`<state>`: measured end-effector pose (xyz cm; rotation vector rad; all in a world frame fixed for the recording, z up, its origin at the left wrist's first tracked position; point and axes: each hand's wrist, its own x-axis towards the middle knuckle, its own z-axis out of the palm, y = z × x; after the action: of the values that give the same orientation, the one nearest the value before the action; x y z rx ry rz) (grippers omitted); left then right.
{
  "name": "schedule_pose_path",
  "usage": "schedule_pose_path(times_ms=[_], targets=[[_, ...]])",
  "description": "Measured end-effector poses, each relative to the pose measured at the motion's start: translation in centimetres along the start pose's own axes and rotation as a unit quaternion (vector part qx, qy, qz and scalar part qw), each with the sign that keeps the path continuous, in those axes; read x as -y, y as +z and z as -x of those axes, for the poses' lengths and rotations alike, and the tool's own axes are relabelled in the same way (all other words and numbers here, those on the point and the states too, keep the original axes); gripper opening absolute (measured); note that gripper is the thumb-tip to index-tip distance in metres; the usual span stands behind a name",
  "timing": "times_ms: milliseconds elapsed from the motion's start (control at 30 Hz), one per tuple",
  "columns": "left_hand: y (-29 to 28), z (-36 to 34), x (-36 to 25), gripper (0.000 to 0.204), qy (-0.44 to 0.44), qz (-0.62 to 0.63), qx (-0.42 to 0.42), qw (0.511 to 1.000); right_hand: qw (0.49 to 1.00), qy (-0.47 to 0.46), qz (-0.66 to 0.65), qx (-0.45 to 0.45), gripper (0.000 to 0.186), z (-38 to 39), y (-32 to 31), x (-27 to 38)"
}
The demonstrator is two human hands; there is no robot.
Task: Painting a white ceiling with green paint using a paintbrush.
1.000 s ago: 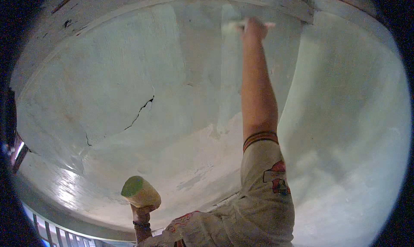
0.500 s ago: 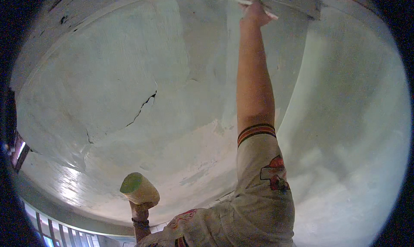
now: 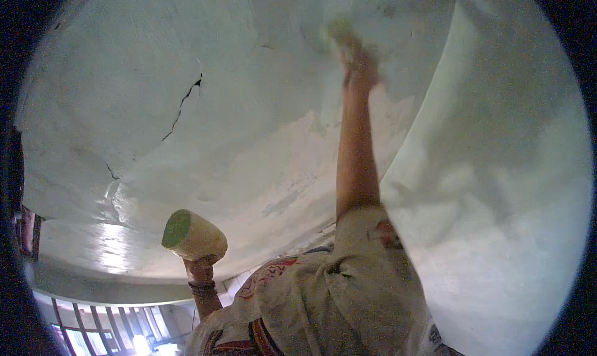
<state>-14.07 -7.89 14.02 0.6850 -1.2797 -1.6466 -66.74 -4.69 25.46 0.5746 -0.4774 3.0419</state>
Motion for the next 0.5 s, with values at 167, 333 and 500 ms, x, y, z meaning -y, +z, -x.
schedule_pose_path(times_ms=[167, 333, 500], targets=[[0.1, 0.1, -0.3, 0.080, -0.039, 0.028, -0.119, 0.992, 0.907, 0.169, 0.216, -0.320, 0.036, 13.2, -25.2, -5.6], [-1.2, 0.3, -1.0, 0.080, -0.014, -0.037, -0.077, 0.996, 0.432, 0.165, 0.885, -0.053, 0.039, 2.9, -23.9, -7.8], [-4.5, 1.6, -0.8, 0.081, 0.009, -0.029, -0.064, 0.998, 0.980, 0.015, 0.144, -0.138, 0.009, 2.0, -2.7, 1.5]])
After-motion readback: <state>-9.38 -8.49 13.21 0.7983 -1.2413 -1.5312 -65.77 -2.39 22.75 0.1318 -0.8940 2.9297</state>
